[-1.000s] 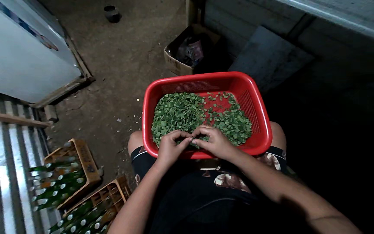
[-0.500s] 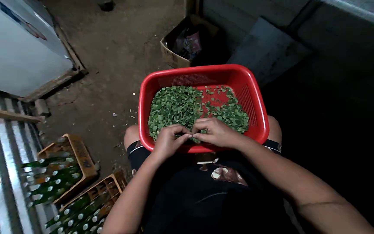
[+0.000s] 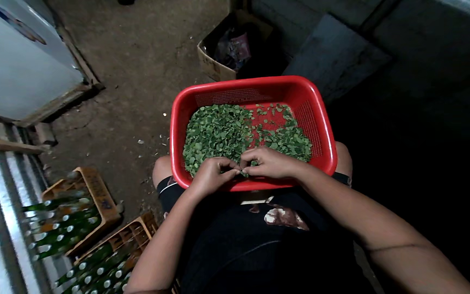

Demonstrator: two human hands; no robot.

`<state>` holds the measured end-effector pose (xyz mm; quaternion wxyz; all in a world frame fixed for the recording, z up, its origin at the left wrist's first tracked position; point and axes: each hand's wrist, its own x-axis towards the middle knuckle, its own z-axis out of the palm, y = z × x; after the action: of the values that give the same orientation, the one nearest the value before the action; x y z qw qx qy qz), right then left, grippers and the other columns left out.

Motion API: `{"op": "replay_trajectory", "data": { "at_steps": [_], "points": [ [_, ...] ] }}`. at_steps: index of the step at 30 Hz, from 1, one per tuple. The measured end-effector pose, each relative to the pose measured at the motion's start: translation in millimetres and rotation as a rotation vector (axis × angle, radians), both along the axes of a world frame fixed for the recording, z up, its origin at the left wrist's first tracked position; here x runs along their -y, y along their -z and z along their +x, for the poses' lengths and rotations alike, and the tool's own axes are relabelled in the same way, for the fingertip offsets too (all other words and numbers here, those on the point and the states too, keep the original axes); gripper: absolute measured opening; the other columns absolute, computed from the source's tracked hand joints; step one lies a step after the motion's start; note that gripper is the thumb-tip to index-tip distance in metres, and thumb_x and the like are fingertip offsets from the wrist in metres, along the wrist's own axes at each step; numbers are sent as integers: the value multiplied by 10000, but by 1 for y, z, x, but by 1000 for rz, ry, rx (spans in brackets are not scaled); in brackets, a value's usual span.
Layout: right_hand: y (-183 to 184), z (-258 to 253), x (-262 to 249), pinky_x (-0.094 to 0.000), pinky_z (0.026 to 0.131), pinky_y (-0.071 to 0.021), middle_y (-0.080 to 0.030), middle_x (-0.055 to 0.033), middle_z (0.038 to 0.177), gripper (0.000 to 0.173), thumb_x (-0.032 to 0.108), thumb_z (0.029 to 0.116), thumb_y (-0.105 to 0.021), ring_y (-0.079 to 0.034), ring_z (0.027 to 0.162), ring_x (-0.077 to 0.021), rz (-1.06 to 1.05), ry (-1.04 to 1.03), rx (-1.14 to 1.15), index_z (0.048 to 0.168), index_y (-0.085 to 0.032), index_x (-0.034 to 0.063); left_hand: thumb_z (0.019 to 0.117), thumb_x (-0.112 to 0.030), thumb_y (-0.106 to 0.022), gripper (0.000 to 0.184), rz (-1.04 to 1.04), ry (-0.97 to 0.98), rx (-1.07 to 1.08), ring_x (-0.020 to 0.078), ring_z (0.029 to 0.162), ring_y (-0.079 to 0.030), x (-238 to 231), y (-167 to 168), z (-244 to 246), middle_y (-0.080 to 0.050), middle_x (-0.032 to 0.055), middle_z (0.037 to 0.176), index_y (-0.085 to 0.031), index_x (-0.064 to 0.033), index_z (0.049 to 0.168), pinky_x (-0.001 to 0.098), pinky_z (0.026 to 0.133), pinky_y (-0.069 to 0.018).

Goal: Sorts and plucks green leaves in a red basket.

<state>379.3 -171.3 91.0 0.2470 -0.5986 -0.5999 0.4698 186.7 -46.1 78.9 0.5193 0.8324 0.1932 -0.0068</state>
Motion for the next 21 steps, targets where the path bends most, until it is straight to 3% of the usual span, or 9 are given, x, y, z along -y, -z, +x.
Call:
{"op": "replay_trajectory", "data": {
  "at_steps": [5, 9, 16, 21],
  "points": [
    [1, 2, -1, -347, 845, -507, -674, -101, 972, 162, 123, 993, -616, -622, 917, -137, -15, -4, -32, 987, -700, -15, 973, -171, -678, 148, -92, -6, 68, -21, 843, -650, -1, 8, -1, -723, -8, 925, -748, -42, 986, 198, 824, -543],
    [2, 1, -1, -333, 841, -495, -665, -91, 957, 159, 125, 996, -612, -606, 908, -118, -30, -2, -50, 984, -695, -10, 982, -172, -665, 144, -109, 5, 49, -19, 838, -642, 0, 8, 0, -712, -17, 920, -734, -45, 992, 205, 821, -538],
    [13, 2, 6, -296, 833, -506, -665, -71, 957, 170, 134, 997, -592, -607, 883, -80, -58, 82, -118, 997, -685, -9, 990, -190, -654, 181, 76, -92, 67, 88, 918, -691, -3, 14, -6, -735, 55, 984, -750, -37, 1002, 313, 888, -566],
    [23, -8, 7, -403, 880, -512, -685, -131, 994, 227, 186, 1024, -586, -641, 936, -185, -48, 183, -1, 1049, -696, -11, 982, -164, -629, 176, 189, -218, 139, 113, 866, -703, -9, 13, -14, -731, 74, 952, -736, -23, 990, 335, 840, -588]
  ]
}}
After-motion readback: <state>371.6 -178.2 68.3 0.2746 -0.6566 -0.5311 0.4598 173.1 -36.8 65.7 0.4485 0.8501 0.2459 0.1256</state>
